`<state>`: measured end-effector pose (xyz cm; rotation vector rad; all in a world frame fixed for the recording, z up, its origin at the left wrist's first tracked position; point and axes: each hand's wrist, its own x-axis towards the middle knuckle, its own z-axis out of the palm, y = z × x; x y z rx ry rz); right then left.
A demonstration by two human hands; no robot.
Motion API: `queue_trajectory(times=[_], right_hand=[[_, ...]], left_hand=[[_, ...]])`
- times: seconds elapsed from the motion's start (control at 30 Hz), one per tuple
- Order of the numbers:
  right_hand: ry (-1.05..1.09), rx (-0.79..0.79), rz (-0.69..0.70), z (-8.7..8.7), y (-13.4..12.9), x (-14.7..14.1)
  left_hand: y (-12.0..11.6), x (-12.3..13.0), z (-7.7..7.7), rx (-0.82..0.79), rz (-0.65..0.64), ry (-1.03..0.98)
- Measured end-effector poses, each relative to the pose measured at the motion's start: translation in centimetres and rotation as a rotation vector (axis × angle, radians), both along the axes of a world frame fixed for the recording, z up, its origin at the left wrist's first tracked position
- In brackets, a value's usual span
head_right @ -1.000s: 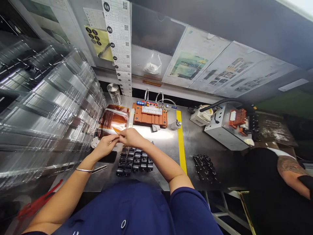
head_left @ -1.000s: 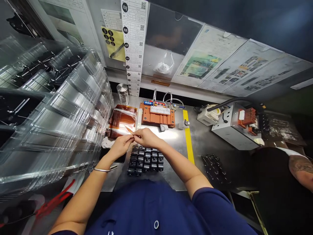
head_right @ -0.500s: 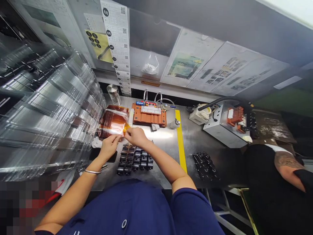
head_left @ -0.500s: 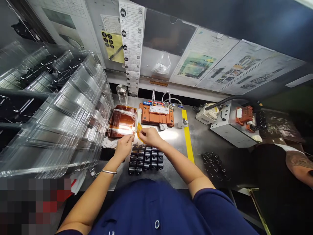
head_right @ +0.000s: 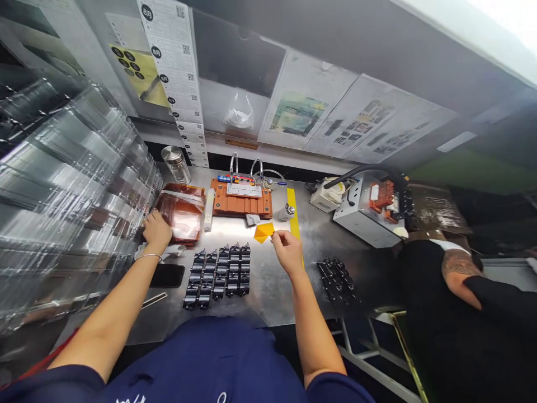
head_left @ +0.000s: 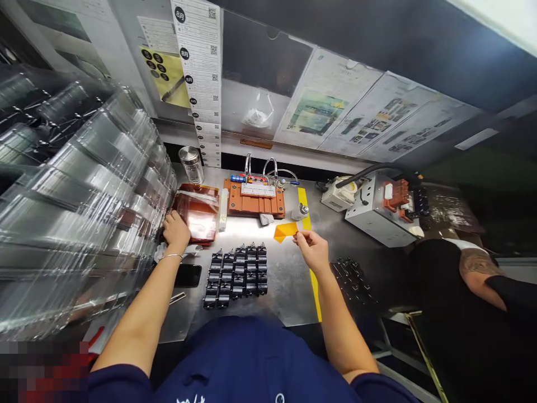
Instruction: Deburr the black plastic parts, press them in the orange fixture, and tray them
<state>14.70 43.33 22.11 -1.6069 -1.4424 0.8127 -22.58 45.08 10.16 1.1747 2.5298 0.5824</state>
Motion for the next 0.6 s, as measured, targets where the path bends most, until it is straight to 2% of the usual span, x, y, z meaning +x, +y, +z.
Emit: queue_trajectory(times=[0.1,0.17,0.27,0.33,0.37,0.43,0.53,0.6], right_hand=[[-0.139,0.006,0.069,-0.1,-0.4,0.9],[-0.227,0.017,0.116,-0.2,-0.3,1.7],[-0.332,0.038,0.206,-0.4,0.1,2.9],[-0.397,0.045,0.283,-0.7,0.7,3.6],[-0.426,0.044,0.327,-0.9,1.1,3.8],[-0.481,0.032,0.427,-1.4,2.1,4.1],[-0.577,0.031,0.572,-1.9,3.7,4.0],[-0.642,0.050,0.645,-1.9,4.7,3.9]], left_hand=[[-0.9,0.7,-0.9,0.047,-0.256,0.163],[-1.9,0.5,-1.8,0.033,-0.361,0.210],[-2.5,0.2,-2.9,0.036,-0.371,0.243],[-1.4,1.1,-2.8,0.101,-0.347,0.265],[-0.3,2.2,-2.4,0.150,-0.358,0.267],[3.3,6.0,-1.1,0.255,-0.494,0.239],[10.8,15.0,1.4,0.289,-0.935,0.157],[16.2,21.7,2.9,0.216,-1.122,0.163]])
